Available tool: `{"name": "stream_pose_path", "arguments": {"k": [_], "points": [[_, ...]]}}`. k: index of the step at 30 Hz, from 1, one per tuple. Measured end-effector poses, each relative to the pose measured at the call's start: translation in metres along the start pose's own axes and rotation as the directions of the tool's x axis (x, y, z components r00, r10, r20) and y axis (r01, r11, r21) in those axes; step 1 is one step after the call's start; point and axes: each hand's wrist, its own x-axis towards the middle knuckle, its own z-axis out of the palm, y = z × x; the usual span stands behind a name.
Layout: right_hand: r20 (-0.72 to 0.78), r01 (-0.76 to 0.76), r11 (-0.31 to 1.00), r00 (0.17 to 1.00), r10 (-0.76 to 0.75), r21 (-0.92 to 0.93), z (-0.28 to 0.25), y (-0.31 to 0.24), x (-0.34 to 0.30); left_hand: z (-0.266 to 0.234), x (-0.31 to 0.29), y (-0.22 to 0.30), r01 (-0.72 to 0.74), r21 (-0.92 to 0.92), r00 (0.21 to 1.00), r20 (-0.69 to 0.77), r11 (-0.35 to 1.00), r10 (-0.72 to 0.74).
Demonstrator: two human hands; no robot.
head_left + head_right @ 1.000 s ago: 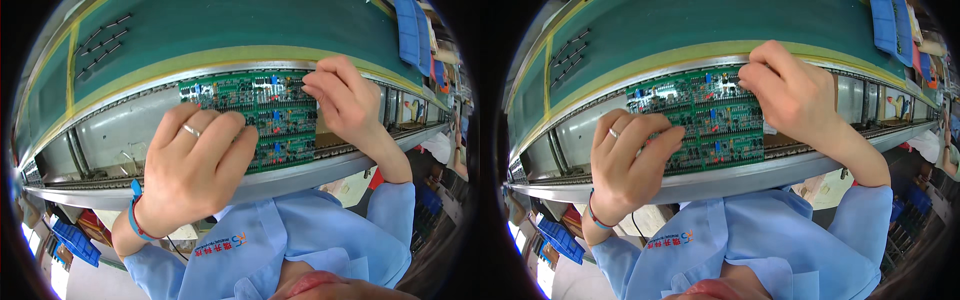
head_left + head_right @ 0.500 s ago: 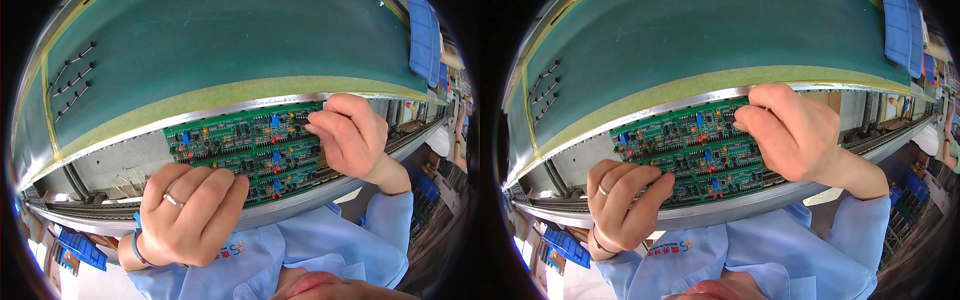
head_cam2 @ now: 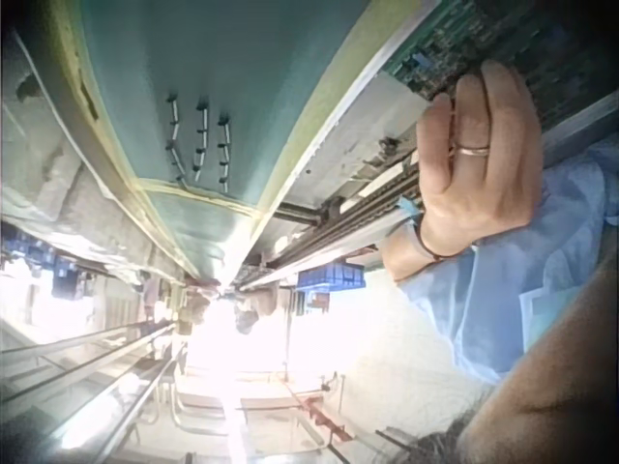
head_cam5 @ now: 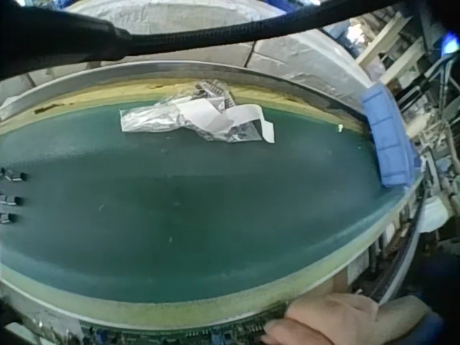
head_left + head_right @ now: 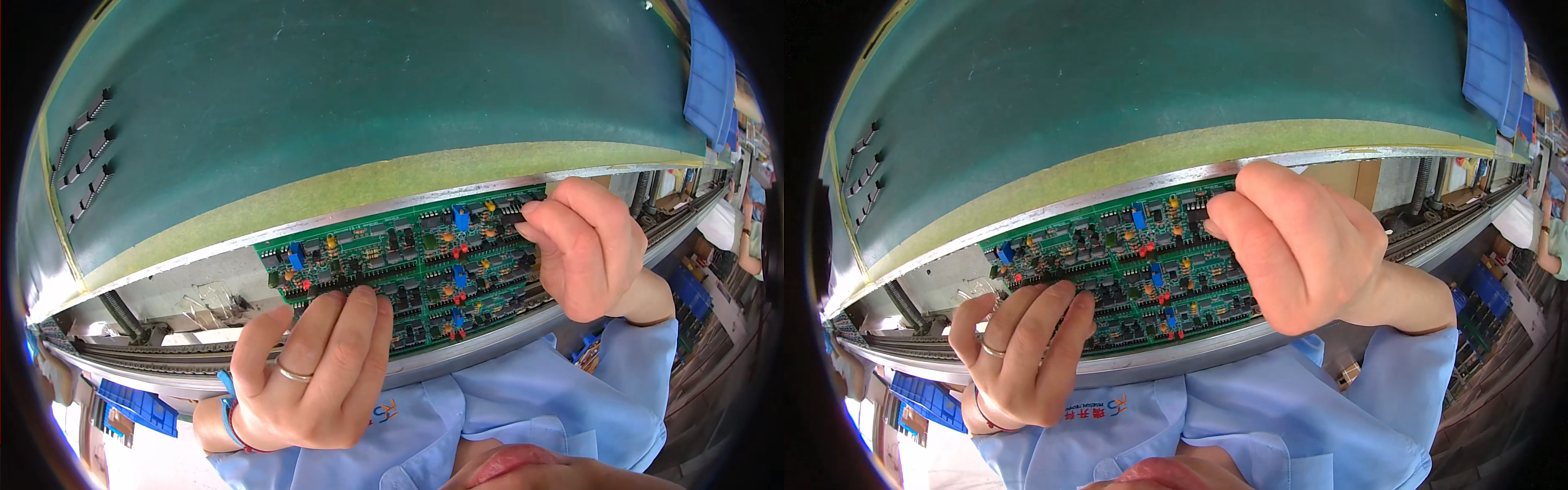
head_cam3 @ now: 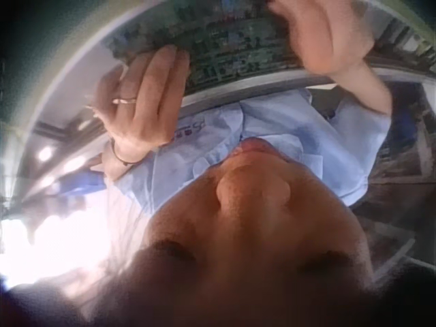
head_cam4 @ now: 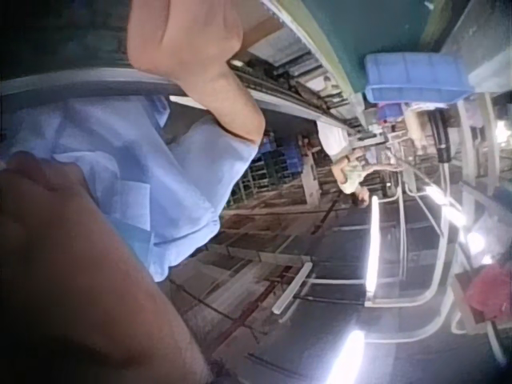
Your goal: The recorder is assembling electronic components on circuit boards at a factory assembly line.
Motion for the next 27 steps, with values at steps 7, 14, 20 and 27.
{"name": "stream_pose_path", "arguments": {"k": [7,14,20,27], "points": [[0.057,-0.048,0.992,0.997,0.042,0.115,0.0,0.0,0.002,-0.002,0.0,0.004,0.041,0.023,0.999,0.027,0.999,-0.042],[-0.001,0.017,1.0,1.0,-0.017,0.015,0.002,-0.002,0.001,-0.001,-0.001,0.004,0.056,-0.013,0.998,0.019,0.998,-0.056],[0.025,0.008,1.0,1.0,-0.009,0.019,0.001,-0.001,0.002,-0.005,-0.003,0.001,0.027,-0.065,0.993,0.114,0.998,-0.02],[0.034,0.03,0.999,0.999,-0.031,0.03,-0.001,-0.006,0.008,-0.008,-0.005,0.0,0.029,-0.071,0.992,0.128,0.997,-0.019]]}}
